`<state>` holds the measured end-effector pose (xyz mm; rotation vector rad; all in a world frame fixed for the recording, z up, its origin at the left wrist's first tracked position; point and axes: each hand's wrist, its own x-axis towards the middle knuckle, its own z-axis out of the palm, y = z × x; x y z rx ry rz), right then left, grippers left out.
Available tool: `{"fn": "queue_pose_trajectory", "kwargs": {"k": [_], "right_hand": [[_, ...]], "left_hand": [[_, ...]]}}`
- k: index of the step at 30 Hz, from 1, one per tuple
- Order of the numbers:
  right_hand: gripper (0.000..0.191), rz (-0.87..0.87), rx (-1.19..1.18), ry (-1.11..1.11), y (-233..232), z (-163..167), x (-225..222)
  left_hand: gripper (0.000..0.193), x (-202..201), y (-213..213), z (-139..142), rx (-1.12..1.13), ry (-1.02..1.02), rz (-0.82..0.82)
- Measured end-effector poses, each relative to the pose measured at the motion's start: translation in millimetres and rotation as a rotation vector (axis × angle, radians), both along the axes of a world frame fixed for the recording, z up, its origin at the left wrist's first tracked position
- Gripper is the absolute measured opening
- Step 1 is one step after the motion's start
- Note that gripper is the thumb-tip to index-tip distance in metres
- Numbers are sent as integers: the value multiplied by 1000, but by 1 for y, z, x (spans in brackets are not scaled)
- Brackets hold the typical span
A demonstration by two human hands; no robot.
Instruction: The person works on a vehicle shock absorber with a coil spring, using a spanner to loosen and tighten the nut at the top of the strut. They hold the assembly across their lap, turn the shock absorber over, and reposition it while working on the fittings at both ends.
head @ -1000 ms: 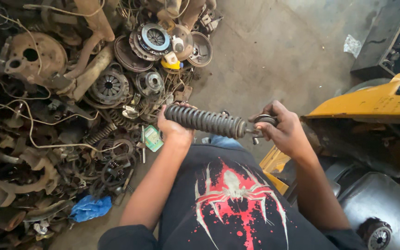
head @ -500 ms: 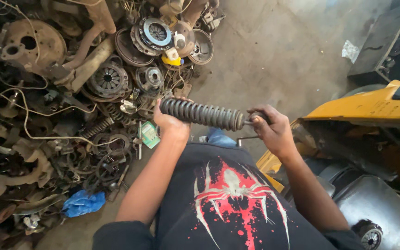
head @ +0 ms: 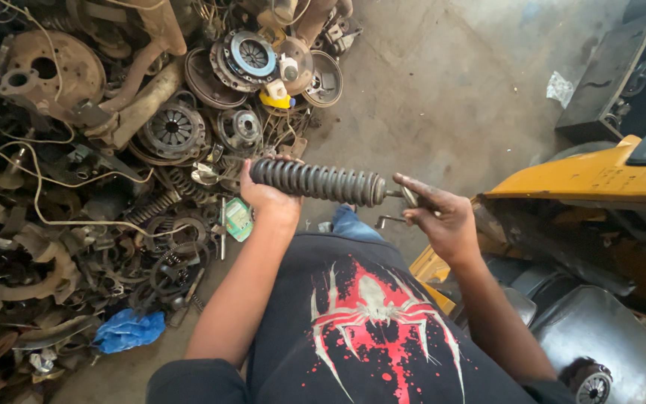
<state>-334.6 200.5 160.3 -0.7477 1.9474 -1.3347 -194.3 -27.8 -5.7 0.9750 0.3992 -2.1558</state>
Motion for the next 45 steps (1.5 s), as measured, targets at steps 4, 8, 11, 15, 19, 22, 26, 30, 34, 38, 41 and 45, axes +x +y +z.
{"fn": "queue_pose_trajectory", "kwargs": {"k": [4, 8, 11, 15, 19, 22, 26, 30, 34, 38, 41, 45], "right_hand": [[53, -86, 66, 245, -3, -8, 11], [54, -10, 29, 737, -7, -17, 14], [56, 53, 39, 867, -9, -23, 7], [61, 76, 123, 846, -10, -27, -2], [65, 130, 121, 841, -8, -31, -4], [66, 215, 166, 841, -4, -34, -2], [62, 361, 61, 967, 2, -38, 0], [58, 360, -1, 1141, 7, -39, 2], [62, 377, 92, 1121, 6, -38, -1], [67, 353, 46, 1016, -6, -36, -5], [88, 283, 119, 852, -13, -33, -10], [75, 50, -80, 195, -3, -27, -30]], "left_hand": [[45, -1, 1, 3, -9, -18, -27], [42, -3, 9, 7, -32, -35, -34], [42, -4, 9, 11, -52, -62, -6], [44, -2, 4, 19, -87, -22, 7], [42, 0, -2, 28, -65, -20, 1], [41, 2, -7, 32, -71, 18, 6], [41, 6, -12, 34, -154, -10, -29], [41, 7, -9, 36, -84, 97, -38], [39, 7, -5, 36, -105, 23, -12], [39, 3, -10, 28, -125, 6, -2], [42, -5, -14, 18, -41, 46, 28], [52, -10, -14, 1, -115, 52, -22]]}}
